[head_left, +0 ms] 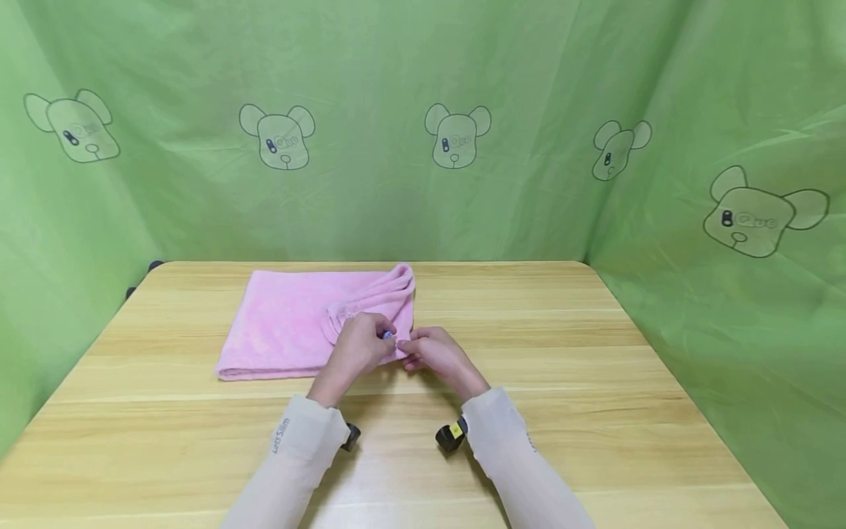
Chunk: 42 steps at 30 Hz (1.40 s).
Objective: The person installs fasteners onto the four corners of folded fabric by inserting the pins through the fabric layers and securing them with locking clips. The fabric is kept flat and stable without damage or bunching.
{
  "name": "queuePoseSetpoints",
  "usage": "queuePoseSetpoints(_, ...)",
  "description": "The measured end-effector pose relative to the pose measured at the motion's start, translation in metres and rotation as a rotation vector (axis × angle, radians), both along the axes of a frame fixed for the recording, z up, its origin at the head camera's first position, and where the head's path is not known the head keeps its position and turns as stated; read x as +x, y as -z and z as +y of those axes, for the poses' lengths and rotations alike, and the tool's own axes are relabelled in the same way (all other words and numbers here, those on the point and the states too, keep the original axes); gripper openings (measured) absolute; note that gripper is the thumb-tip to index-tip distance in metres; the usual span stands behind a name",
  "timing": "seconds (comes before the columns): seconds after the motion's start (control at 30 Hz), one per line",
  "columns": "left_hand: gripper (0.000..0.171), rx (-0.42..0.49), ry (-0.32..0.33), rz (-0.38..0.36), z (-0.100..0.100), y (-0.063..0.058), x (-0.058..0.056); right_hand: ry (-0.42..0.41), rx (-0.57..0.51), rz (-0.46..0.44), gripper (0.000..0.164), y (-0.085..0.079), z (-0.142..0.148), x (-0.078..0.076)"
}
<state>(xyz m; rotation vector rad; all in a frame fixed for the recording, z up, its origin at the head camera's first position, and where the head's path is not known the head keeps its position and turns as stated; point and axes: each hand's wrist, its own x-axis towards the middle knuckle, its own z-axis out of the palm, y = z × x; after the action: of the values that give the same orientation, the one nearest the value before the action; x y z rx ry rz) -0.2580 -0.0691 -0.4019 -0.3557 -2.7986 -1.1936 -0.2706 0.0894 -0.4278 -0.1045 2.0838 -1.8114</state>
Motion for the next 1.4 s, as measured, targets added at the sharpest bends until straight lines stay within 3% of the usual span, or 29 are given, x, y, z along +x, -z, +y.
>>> queuePoseSetpoints(0.4,0.014,-0.009,0.006,0.133,0.0001,0.0038,-0.0011,-0.010,-0.045,-0.009,0.010,0.0012,-0.0013,-0.0014)
queuePoseSetpoints(0.87,0.016,0.068,-0.004,0.059,-0.0005,0.0002,0.0004,-0.003,-0.109,-0.011,0.008,0.0016,-0.0026,-0.0010)
queuePoseSetpoints(1.17,0.009,0.066,-0.024,0.069,0.0014,0.0003,0.0002,-0.001,-0.140,-0.014,0.010,0.0013,-0.0019,-0.0004)
queuePoseSetpoints(1.4,0.011,0.119,-0.022,0.059,0.0004,0.0011,-0.0010,-0.004,-0.153,-0.008,0.010,0.0012,-0.0019,-0.0002)
